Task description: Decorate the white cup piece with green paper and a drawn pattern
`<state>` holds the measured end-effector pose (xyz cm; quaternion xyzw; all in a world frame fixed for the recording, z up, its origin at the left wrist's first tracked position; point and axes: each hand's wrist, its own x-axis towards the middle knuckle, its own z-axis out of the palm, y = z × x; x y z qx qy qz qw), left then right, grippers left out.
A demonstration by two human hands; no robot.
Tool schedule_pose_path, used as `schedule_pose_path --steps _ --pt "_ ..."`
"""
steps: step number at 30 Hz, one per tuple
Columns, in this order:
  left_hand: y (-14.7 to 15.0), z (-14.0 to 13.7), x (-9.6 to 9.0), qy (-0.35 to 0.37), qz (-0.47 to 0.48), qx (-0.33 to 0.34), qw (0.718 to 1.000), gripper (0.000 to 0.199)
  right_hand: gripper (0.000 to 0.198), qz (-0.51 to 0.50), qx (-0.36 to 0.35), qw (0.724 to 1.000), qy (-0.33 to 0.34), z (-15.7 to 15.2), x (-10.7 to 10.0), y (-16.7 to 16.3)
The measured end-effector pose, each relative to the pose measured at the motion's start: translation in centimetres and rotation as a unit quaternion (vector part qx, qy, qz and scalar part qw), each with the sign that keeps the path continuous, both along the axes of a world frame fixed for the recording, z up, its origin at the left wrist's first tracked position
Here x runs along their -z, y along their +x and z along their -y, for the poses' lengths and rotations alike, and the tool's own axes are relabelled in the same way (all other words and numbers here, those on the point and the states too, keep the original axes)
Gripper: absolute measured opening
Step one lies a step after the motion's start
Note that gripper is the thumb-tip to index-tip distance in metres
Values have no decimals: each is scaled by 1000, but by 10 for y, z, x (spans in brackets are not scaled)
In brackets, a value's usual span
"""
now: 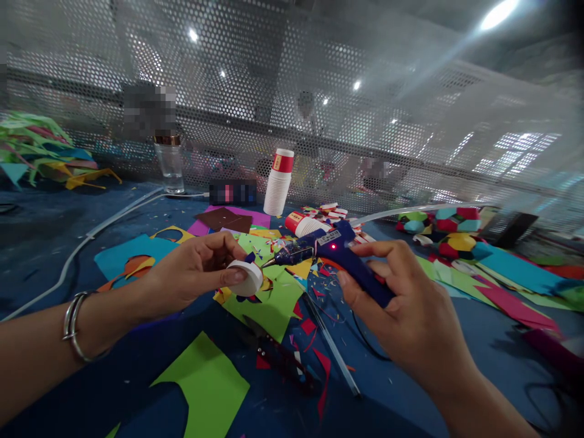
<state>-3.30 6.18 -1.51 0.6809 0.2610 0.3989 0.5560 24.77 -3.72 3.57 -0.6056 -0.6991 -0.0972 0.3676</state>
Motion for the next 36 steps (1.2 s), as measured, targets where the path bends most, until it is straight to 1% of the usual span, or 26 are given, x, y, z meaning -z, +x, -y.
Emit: schedule_pose_path --steps 6,9,12,19,26,30,36 --pt "4 2 -8 14 8 -9 1000 21 26 -42 16 999 -20 3 -3 -5" --pt "5 4 -11 33 8 -25 999 25 27 -63 12 998 -20 3 -4 -6" --pt "5 4 -11 35 4 -36 999 29 28 -79 16 997 -18 2 -4 -4" --pt "4 4 -9 29 1 -36 999 24 30 -92 16 995 -20 0 -4 -3" --pt "4 4 -7 21 -13 -54 998 23 29 -111 16 993 -24 2 -5 -5" --pt "5 4 -9 38 -16 -77 996 23 29 -97 20 995 -15 2 -5 -5" --pt "6 5 -11 66 -20 -89 994 21 30 -100 19 995 -16 3 -4 -5"
